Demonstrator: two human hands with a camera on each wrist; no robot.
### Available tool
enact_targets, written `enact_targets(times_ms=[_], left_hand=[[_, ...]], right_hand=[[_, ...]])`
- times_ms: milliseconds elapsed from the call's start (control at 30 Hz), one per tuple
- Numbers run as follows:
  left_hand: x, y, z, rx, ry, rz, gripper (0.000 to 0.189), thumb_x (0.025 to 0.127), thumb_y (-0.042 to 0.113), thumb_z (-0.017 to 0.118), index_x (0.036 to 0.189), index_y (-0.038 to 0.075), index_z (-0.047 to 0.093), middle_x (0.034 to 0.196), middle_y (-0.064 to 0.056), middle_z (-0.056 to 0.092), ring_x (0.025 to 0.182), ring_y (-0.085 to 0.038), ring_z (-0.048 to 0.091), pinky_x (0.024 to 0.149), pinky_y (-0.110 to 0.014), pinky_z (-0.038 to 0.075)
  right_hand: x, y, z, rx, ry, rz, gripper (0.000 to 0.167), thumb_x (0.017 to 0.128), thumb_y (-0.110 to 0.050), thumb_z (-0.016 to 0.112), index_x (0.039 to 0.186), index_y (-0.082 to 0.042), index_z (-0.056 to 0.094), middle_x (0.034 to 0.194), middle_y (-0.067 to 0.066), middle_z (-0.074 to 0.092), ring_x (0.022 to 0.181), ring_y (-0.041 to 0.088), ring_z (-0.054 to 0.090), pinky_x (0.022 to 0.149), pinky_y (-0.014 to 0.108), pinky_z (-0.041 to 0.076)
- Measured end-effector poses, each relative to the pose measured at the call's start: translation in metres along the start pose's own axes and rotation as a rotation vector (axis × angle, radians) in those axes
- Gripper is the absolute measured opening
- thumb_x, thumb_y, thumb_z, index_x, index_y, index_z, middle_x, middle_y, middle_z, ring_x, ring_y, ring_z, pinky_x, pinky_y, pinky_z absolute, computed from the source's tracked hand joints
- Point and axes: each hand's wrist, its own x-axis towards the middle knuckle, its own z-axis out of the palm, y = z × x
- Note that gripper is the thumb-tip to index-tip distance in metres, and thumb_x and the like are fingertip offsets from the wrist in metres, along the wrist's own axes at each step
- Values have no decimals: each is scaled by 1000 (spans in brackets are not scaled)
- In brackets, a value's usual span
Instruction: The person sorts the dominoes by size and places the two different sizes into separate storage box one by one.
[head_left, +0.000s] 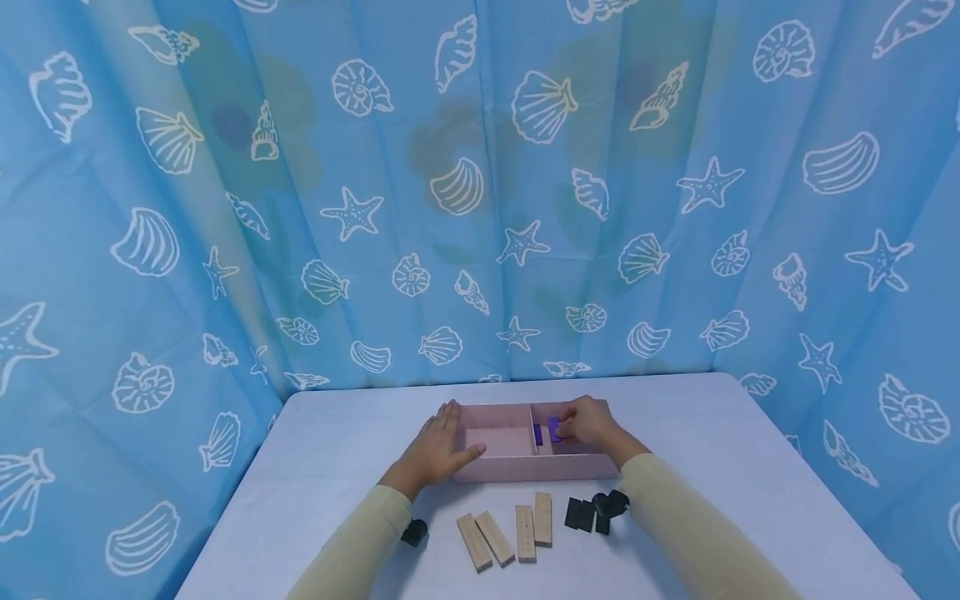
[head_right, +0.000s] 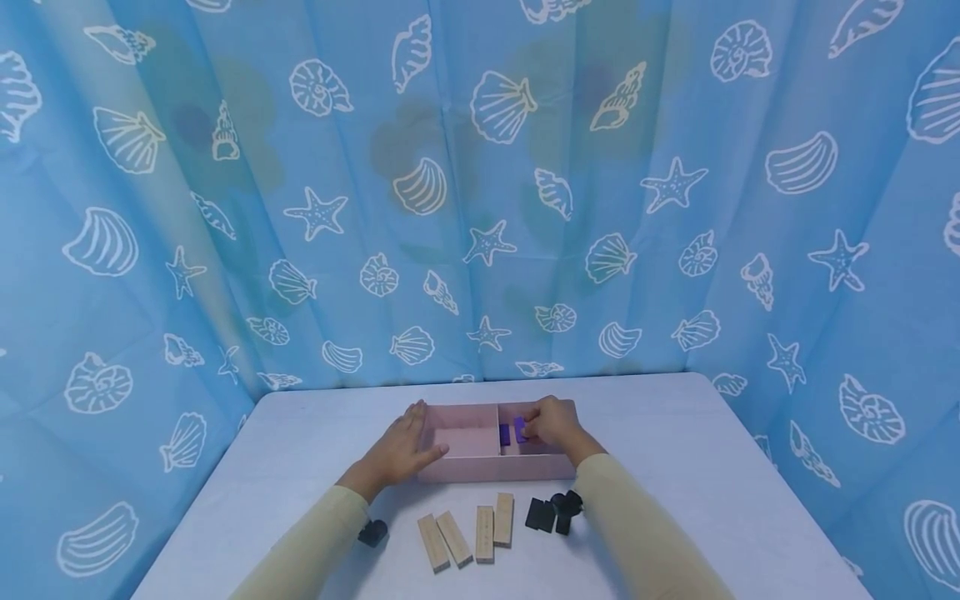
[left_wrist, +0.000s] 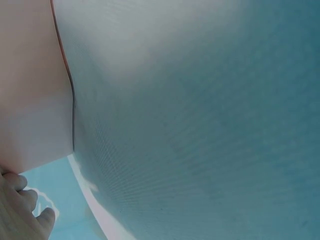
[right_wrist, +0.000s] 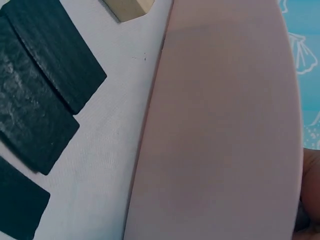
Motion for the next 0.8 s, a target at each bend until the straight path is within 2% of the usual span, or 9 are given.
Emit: enact_targets(times_ms=[133,333,600,800], left_hand=[[0,-1,2,4,5,-4,100,89,71,43,155,2,12,161,-13,13,147,-28,9,116,-46,13],[0,-2,2,-8,11,2,99,90,68,45,155,1,13,161,-14,14,147,-30,9,116,-46,14],[3,-2,4,35,25,15,98,91,68,43,154,0,14,160,-15,15,147,-30,11,116,-46,15],[2,-2,5,18,39,18,98,91,68,44,154,-1,14,160,-16,16,147,-30,11,116,-46,15]], right_hand=[[5,2,5,-29,0,22,7,86,-6,73,93,-7,73,83,3,64,77,19,61,72,33,54],[8,2,11,10,-23,57,3,85,-3,73,85,-4,70,80,6,63,72,20,62,65,29,55],[15,3,16,2,-30,76,11,85,-1,72,75,-6,69,75,7,64,66,20,62,59,28,54],[19,3,19,-30,-36,89,14,85,-4,73,73,-6,68,73,8,63,65,21,61,58,27,52]])
